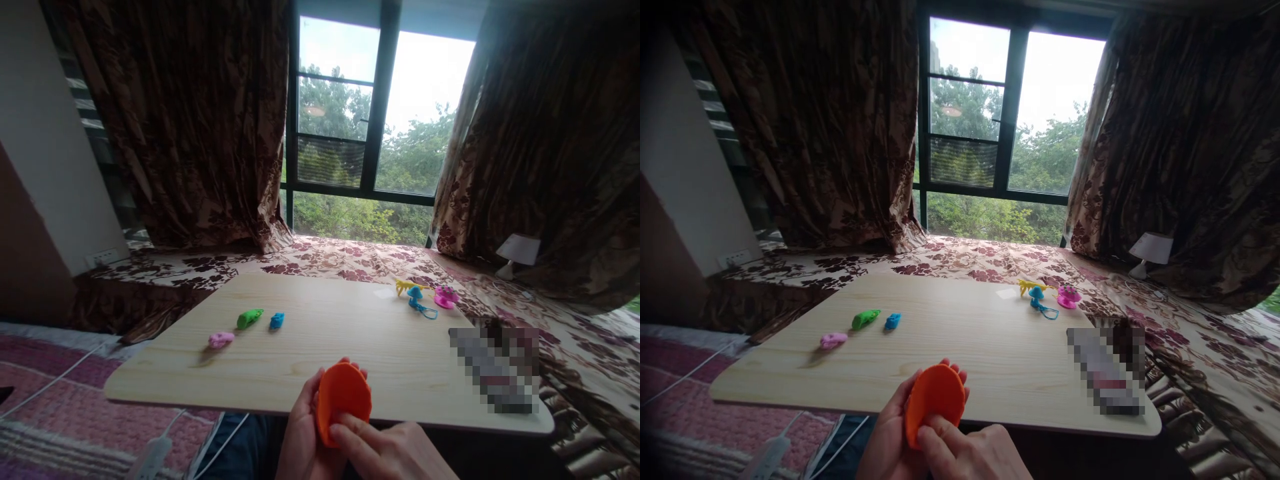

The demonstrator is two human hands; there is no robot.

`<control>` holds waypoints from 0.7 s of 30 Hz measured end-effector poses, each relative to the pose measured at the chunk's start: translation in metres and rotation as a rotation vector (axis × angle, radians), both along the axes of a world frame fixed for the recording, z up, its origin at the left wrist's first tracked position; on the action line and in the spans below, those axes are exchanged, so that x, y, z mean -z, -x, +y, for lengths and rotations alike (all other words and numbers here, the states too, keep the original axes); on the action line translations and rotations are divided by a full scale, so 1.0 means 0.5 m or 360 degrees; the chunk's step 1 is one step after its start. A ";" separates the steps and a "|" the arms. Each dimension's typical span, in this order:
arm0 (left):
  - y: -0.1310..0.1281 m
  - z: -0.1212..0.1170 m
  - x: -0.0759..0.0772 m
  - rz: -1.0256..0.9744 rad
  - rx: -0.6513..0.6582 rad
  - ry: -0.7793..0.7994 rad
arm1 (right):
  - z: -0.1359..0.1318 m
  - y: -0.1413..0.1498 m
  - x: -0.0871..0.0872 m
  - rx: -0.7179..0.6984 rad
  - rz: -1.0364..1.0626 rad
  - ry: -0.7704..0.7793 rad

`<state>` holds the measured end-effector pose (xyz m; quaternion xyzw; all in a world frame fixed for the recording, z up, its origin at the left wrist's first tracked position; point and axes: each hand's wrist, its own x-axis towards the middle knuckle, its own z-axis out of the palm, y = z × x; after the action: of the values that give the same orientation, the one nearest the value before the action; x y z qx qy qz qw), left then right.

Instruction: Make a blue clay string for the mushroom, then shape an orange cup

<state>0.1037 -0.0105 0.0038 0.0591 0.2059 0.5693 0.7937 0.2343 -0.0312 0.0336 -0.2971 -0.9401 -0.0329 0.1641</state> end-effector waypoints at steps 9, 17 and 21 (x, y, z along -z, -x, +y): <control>0.008 -0.010 0.004 -0.0274 0.0422 -0.0175 | 0.026 -0.046 -0.071 -0.0249 0.0099 0.0346; 0.001 -0.013 -0.007 -0.0393 0.0313 -0.0122 | 0.018 -0.053 -0.054 -0.0144 0.0080 -0.0018; 0.005 -0.014 -0.009 -0.0338 0.0130 -0.0136 | -0.002 -0.029 -0.030 -0.0168 0.0129 -0.0104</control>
<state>0.1014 -0.0177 0.0082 0.0406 0.0935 0.5479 0.8303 0.2490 -0.0322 0.0485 -0.2426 -0.9454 -0.0429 0.2131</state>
